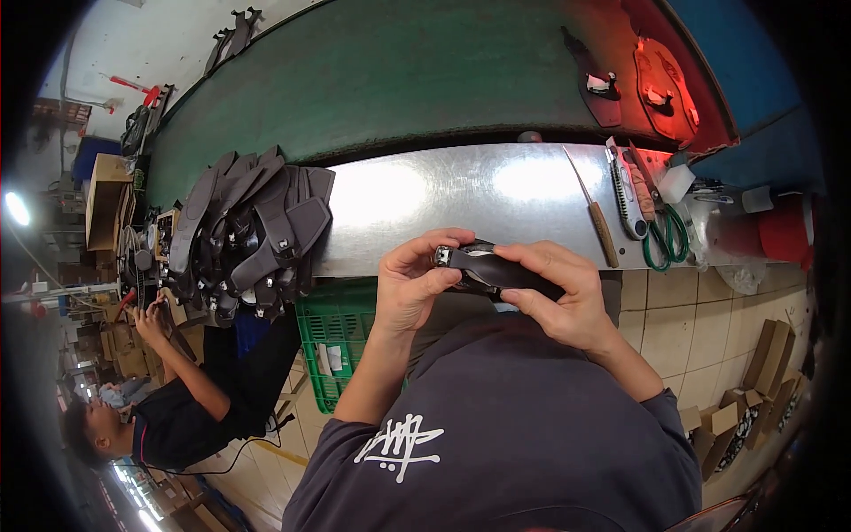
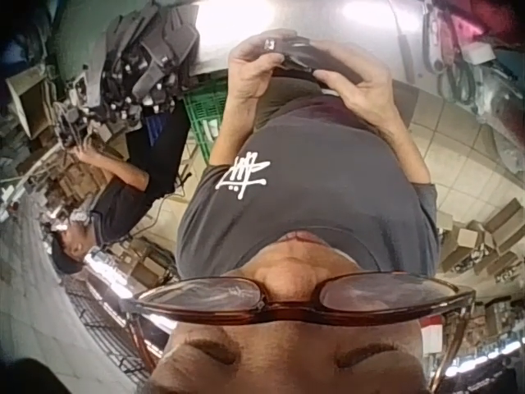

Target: The worker is attaching straps and components to shoe insoles at a workstation.

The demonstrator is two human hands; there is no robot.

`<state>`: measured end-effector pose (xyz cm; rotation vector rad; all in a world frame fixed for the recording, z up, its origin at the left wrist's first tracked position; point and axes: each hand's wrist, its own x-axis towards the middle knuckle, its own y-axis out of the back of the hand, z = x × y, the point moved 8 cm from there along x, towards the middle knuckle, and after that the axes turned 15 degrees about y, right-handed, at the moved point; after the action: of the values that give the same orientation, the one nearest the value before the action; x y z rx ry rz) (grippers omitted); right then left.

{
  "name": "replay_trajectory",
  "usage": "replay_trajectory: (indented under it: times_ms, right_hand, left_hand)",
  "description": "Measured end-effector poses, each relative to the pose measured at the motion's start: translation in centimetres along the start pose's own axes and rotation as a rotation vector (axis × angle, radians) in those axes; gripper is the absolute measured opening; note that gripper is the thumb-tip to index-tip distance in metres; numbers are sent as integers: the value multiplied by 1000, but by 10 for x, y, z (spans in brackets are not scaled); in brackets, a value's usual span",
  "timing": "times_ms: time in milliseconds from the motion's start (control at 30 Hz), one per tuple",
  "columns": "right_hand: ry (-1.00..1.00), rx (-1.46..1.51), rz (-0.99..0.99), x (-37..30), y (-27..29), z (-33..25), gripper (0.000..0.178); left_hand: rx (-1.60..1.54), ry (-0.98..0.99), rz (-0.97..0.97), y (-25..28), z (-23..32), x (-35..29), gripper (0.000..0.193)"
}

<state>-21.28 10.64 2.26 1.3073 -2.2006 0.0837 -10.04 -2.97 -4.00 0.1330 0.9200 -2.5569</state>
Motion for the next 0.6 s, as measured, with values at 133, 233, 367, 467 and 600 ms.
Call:
replay_trajectory:
  times_ms: [133, 233, 367, 467, 600]
  right_hand:
    - [8, -25, -8, 3, 2, -4, 39]
    - [30, -51, -22, 4, 4, -7, 39]
    - [40, -106, -109, 6, 1, -9, 40]
    - [69, -153, -122, 7, 0, -9, 42]
    - [41, -323, -266, 8, -2, -9, 51]
  left_hand:
    - [97, -63, 4, -4, 6, -2, 34]
    - [219, -141, -19, -7, 11, -2, 35]
    - [263, -143, -46, -11, 10, -3, 36]
    - [245, -132, -46, -10, 9, -2, 37]
    - [329, -178, -40, -4, 11, -4, 38]
